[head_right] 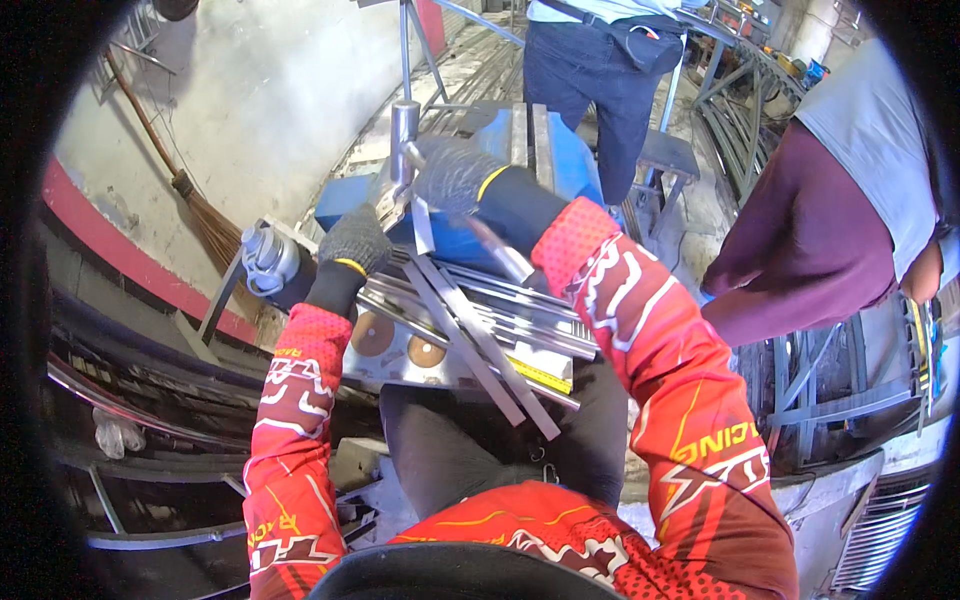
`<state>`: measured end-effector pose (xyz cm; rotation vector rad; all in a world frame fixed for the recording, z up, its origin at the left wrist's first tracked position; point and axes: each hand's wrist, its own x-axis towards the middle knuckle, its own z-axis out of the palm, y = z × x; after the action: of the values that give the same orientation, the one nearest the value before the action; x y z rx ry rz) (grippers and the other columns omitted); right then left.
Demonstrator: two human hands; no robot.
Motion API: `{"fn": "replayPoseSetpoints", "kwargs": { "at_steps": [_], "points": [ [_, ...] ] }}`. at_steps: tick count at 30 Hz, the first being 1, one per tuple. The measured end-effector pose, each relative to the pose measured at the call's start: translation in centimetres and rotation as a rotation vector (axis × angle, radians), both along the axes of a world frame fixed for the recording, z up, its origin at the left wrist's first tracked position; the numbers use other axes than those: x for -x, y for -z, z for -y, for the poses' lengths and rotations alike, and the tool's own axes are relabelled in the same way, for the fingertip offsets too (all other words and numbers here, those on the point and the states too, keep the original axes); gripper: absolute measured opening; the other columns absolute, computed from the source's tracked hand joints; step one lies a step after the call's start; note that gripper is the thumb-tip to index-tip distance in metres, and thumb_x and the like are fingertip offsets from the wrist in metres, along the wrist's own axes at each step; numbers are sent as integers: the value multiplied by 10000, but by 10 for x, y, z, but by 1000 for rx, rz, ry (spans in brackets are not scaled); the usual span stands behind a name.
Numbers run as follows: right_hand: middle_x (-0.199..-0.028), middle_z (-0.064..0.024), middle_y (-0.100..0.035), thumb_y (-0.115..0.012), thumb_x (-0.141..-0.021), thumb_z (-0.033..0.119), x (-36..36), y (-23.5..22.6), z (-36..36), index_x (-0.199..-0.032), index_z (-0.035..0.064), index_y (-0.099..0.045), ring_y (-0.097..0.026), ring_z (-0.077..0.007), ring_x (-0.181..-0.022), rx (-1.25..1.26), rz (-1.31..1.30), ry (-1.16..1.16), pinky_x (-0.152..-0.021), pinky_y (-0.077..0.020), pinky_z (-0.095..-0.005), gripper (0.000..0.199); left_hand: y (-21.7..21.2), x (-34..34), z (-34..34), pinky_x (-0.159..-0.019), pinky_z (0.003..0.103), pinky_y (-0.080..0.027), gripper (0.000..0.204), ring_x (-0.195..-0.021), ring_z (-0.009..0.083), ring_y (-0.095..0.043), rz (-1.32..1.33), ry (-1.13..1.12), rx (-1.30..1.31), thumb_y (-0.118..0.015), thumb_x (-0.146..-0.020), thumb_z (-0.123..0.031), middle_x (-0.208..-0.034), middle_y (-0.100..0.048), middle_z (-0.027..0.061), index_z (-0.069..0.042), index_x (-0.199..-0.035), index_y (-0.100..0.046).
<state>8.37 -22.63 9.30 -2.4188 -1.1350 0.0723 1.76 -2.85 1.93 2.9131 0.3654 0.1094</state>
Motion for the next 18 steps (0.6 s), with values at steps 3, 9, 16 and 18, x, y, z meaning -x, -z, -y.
{"fn": "replayPoseSetpoints", "kwargs": {
  "at_steps": [3,9,16,18],
  "points": [
    [-959,-240,-647,-574,-851,86,27,-22,3,-1209,65,-592,-722,-334,-690,-249,-369,139,-539,-591,-423,359,-6,7,2,-991,470,-510,425,-1178,392,-631,-45,-26,21,-595,-870,-212,-1219,-660,263,-5,-1242,-606],
    [-863,-176,-681,-611,-841,106,-20,16,-3,-1218,45,-577,-703,-276,-637,-59,-128,124,-510,-575,-391,383,34,-15,-15,-980,474,-501,455,-1154,422,-625,21,98,193,-636,-842,-244,-1178,-663,284,36,-1198,-600],
    [-837,-139,-673,-637,-811,102,-3,6,-1,-1266,65,-579,-704,-269,-672,-147,-402,166,-510,-586,-384,459,67,28,34,-452,288,-485,295,-508,112,-547,472,-83,1409,-758,-847,-175,-797,-597,91,-26,-987,-544],
    [-830,-161,-683,-637,-851,130,-4,5,2,-1192,37,-595,-702,-257,-625,-156,-353,152,-500,-576,-381,356,67,28,52,-456,275,-491,309,-516,123,-559,471,-126,1427,-758,-843,-159,-804,-598,80,-22,-1018,-542]
  ]
}}
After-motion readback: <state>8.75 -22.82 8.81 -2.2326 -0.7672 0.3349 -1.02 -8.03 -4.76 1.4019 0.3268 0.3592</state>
